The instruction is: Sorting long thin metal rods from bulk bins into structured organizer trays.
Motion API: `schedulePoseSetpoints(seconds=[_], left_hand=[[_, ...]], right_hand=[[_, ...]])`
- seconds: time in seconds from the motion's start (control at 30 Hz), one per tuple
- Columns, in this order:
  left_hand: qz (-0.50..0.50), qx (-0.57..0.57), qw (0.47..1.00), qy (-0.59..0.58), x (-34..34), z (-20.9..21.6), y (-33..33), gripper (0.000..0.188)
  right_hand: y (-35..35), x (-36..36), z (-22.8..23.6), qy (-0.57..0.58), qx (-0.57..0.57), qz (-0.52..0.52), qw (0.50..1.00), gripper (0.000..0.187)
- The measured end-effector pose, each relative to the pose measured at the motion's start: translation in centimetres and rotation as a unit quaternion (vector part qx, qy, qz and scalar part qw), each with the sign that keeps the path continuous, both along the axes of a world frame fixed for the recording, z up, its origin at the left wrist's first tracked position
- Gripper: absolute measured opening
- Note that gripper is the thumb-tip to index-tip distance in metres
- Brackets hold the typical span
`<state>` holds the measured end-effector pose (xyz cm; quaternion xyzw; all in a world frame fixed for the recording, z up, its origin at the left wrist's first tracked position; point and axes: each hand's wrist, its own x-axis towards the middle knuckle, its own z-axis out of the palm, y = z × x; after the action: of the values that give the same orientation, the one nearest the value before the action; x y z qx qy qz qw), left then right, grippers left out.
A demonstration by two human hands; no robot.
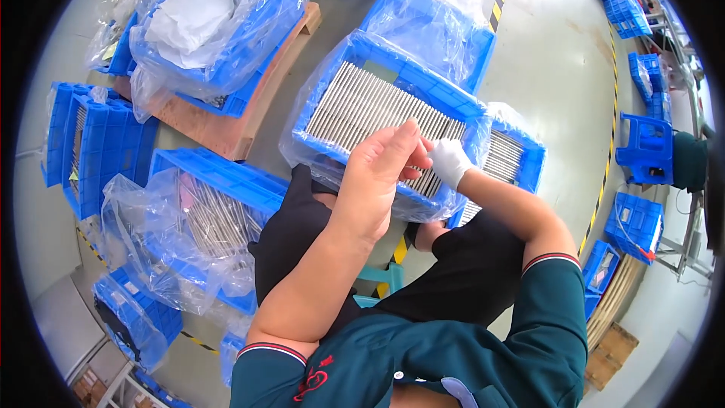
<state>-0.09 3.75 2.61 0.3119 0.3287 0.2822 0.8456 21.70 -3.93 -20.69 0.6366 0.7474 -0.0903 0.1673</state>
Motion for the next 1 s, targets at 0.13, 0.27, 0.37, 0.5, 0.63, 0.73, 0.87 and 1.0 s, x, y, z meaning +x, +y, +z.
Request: schedulePoseSetpoints(seconds=[0.13,0.27,0.37,0.5,0.63,0.73,0.87,1.0], left_hand=[[0.010,0.010,1.000,0.009,-0.8,-0.5,0.0,0.032],[0.005,-0.005,1.000,0.011,-0.7,-0.4,-0.2,0.031],[0.002,-0.005,1.000,0.011,-0.6,-0.2,-0.2,0.031],[0.011,-0.024,1.000,0.011,-0.4,-0.1,-0.5,0.034],[0.005,-0.033,0.999,0.011,-0.2,-0.3,-0.6,0.033],[0.004,-0.033,0.999,0.015,-0.6,-0.3,-0.4,0.034],[0.012,-0.028,0.999,0.010,-0.4,-0.2,-0.3,0.033],[0.005,-0.048,0.999,0.003,0.4,-0.5,-0.9,0.031]], right_hand=[[0.2,-3.0,5.2,0.100,-0.017,-0.024,0.995,0.010],[0.7,-2.0,5.9,0.164,-0.027,-0.020,0.986,0.010],[3.3,0.4,4.9,0.114,0.075,-0.105,0.985,0.011],[7.6,6.1,1.3,0.140,-0.022,-0.284,0.948,0.036],[8.7,8.7,-1.1,0.118,-0.123,-0.309,0.936,0.061],[8.5,6.2,-0.5,0.126,-0.188,-0.287,0.931,0.070],[7.3,5.7,-0.5,0.110,-0.151,-0.292,0.938,0.075],[7.2,4.7,0.2,0.101,-0.142,-0.312,0.934,0.071]])
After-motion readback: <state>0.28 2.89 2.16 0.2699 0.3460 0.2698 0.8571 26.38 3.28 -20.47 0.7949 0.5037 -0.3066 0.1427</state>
